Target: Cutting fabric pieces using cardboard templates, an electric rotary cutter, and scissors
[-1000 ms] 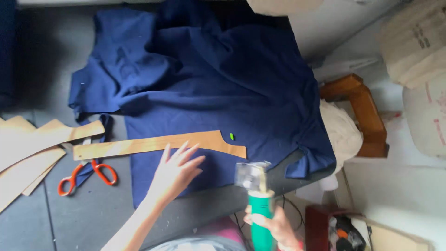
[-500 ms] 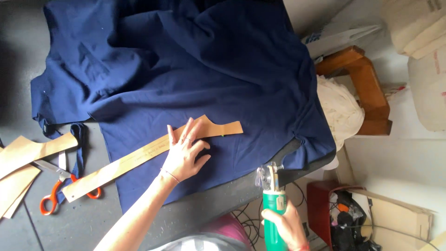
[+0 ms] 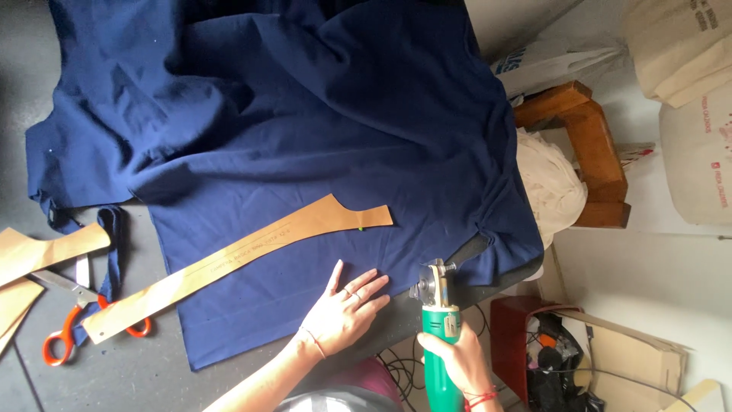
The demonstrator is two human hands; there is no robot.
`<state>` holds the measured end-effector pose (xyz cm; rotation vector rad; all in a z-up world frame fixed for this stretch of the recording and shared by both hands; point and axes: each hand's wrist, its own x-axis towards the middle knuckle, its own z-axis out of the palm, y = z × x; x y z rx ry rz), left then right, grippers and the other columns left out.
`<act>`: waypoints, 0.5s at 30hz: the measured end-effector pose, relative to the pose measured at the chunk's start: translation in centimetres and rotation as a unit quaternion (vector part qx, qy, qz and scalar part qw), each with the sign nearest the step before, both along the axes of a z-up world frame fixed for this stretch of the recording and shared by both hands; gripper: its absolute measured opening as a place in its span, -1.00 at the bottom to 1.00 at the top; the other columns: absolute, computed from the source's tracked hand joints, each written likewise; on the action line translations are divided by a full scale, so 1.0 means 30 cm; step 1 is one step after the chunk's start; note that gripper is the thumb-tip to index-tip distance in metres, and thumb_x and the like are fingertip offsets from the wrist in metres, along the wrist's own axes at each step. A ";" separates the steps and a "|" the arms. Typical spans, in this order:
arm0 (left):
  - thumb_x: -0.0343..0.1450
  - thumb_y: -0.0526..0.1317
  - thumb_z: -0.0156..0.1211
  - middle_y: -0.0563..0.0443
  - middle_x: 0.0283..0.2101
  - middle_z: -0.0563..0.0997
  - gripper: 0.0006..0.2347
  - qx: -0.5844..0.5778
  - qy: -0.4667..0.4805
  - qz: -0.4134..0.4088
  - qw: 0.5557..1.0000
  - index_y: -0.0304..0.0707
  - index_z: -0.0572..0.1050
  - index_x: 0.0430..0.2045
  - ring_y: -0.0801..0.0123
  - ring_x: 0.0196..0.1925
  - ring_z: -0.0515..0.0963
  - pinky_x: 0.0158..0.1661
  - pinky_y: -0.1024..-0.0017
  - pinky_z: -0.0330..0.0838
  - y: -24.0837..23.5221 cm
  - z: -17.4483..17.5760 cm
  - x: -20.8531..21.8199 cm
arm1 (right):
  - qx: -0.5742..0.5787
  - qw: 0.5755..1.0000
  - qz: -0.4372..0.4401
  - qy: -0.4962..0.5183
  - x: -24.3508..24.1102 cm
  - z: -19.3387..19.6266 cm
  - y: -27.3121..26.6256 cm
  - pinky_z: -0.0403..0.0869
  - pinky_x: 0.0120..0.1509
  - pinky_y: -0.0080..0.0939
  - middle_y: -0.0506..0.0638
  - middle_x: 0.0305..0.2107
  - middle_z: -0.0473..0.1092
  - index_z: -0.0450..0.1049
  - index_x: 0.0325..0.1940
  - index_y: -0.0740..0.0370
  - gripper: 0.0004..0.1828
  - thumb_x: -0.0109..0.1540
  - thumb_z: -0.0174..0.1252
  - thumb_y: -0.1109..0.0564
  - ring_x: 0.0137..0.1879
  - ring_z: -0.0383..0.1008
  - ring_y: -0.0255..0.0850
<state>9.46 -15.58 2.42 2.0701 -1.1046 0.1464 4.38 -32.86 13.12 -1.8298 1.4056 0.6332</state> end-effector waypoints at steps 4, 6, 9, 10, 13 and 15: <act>0.21 -0.36 0.03 -0.05 0.01 0.36 -0.81 -0.009 -0.005 0.004 1.000 -0.18 0.42 -0.34 0.18 0.09 0.32 0.03 -0.16 -0.02 0.006 0.013 0.009 | 0.022 0.999 -0.038 -0.024 0.056 0.042 0.061 0.41 -0.46 -0.26 0.13 -0.63 0.45 0.44 -0.40 0.27 -0.68 -0.16 0.23 0.07 -0.57 0.50 -0.05; 0.22 -0.36 0.02 -0.07 0.00 0.37 -0.82 -0.003 0.013 -0.004 1.000 -0.22 0.43 -0.35 0.15 0.09 0.32 0.03 -0.16 -0.03 0.009 0.020 0.012 | 0.023 0.997 -0.051 -0.050 0.074 0.048 0.088 0.41 -0.49 -0.24 0.13 -0.73 0.38 0.38 -0.49 0.28 -0.70 -0.09 0.18 0.00 -0.62 0.49 -0.05; 0.20 -0.38 0.03 -0.07 0.00 0.37 -0.82 0.001 0.019 -0.006 1.000 -0.21 0.43 -0.36 0.17 0.09 0.31 0.04 -0.14 -0.03 0.012 0.014 0.014 | 0.016 0.988 -0.135 -0.072 0.102 0.042 0.130 0.40 -0.53 -0.17 0.20 -0.66 0.37 0.41 -0.32 0.33 -0.62 -0.07 0.15 0.00 -0.60 0.44 0.01; 0.20 -0.38 0.03 -0.07 0.00 0.37 -0.82 0.000 0.019 -0.005 1.000 -0.21 0.43 -0.36 0.17 0.09 0.31 0.04 -0.14 -0.03 0.011 0.011 0.016 | 0.015 0.988 -0.135 -0.072 0.115 0.047 0.142 0.40 -0.53 -0.17 0.20 -0.66 0.37 0.41 -0.32 0.33 -0.62 -0.07 0.15 0.00 -0.60 0.44 0.01; 0.20 -0.37 0.02 -0.08 0.01 0.37 -0.82 -0.002 0.033 -0.007 0.999 -0.23 0.43 -0.37 0.17 0.09 0.31 0.05 -0.12 -0.04 0.015 0.008 0.016 | 0.012 0.981 -0.172 -0.087 0.137 0.045 0.168 0.36 -0.55 -0.15 0.23 -0.70 0.35 0.40 -0.34 0.30 -0.66 0.00 0.08 -0.03 -0.60 0.42 -0.02; 0.19 -0.38 0.02 -0.07 0.00 0.38 -0.82 -0.004 0.036 -0.011 0.999 -0.23 0.43 -0.37 0.15 0.08 0.32 0.05 -0.11 -0.04 0.018 0.012 0.021 | 0.007 0.976 -0.185 -0.117 0.141 0.023 0.166 0.37 -0.54 -0.16 0.18 -0.72 0.31 0.39 -0.39 0.32 -0.61 0.01 0.06 -0.09 -0.58 0.46 0.04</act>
